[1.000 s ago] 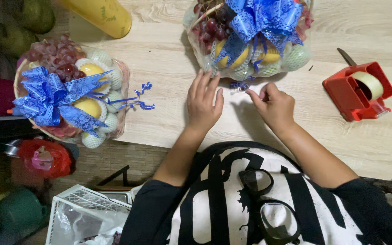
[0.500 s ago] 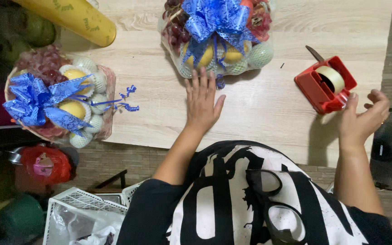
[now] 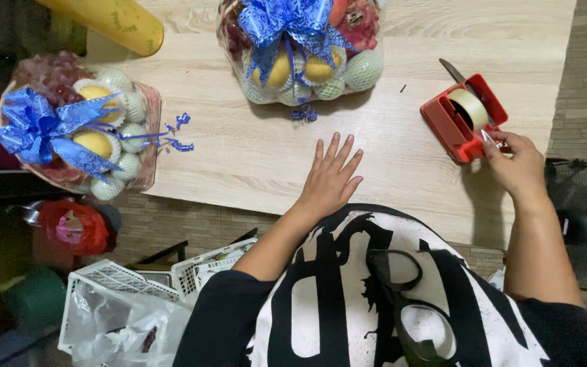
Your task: The person assembles fruit baskets by creating a large blue decorative bow, cutting ribbon with a knife, and taping the bow onto plastic-wrapped baskets of grapes and pears.
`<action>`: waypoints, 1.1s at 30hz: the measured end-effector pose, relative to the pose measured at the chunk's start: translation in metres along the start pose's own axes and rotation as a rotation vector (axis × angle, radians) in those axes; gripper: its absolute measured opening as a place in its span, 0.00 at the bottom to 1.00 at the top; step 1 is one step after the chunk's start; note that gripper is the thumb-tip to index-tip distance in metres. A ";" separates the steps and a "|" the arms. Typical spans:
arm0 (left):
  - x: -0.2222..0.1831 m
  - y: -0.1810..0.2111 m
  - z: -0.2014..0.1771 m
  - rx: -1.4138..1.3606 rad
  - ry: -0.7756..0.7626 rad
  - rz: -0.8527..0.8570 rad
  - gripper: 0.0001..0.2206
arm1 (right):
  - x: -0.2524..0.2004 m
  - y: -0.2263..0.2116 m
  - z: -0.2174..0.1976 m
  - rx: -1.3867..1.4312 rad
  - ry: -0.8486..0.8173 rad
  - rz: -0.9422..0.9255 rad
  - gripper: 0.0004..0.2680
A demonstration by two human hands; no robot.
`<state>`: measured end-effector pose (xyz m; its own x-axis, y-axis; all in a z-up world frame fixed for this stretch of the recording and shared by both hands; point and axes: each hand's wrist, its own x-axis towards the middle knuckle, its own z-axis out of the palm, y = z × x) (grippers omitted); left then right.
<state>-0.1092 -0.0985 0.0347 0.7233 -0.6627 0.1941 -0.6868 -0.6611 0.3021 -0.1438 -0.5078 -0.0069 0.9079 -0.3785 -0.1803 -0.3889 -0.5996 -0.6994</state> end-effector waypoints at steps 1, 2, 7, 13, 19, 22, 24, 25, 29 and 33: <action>-0.001 0.002 0.002 -0.009 0.013 -0.003 0.25 | 0.004 0.000 -0.003 -0.046 -0.046 -0.006 0.11; -0.001 0.004 0.003 -0.017 0.026 -0.005 0.24 | 0.007 0.000 -0.005 -0.091 -0.092 -0.013 0.12; -0.001 0.012 0.000 -0.040 0.018 -0.025 0.20 | 0.016 0.001 -0.009 -0.040 -0.142 0.019 0.09; -0.002 0.015 0.001 -0.058 0.035 -0.035 0.17 | 0.011 0.002 -0.006 0.195 -0.118 0.013 0.02; 0.001 0.016 -0.002 -0.068 0.055 -0.024 0.16 | 0.004 0.016 -0.001 0.620 -0.116 0.101 0.04; 0.002 0.017 -0.004 -0.087 0.046 -0.019 0.15 | -0.002 0.032 0.000 0.754 -0.144 0.119 0.06; 0.004 0.016 -0.005 -0.093 0.030 -0.018 0.15 | -0.006 0.035 -0.002 0.764 -0.147 0.094 0.06; 0.004 0.016 -0.004 -0.089 0.046 -0.010 0.15 | -0.009 0.032 -0.005 0.603 -0.144 0.051 0.05; 0.013 0.013 -0.008 -0.056 0.016 -0.019 0.18 | -0.005 0.050 -0.002 0.410 -0.128 -0.152 0.02; 0.040 0.003 -0.004 0.024 0.027 -0.019 0.26 | -0.001 0.053 -0.019 0.329 -0.124 -0.088 0.04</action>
<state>-0.0817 -0.1254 0.0474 0.7374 -0.6405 0.2143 -0.6745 -0.6815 0.2839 -0.1683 -0.5528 -0.0311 0.9557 -0.2347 -0.1776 -0.2551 -0.3592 -0.8977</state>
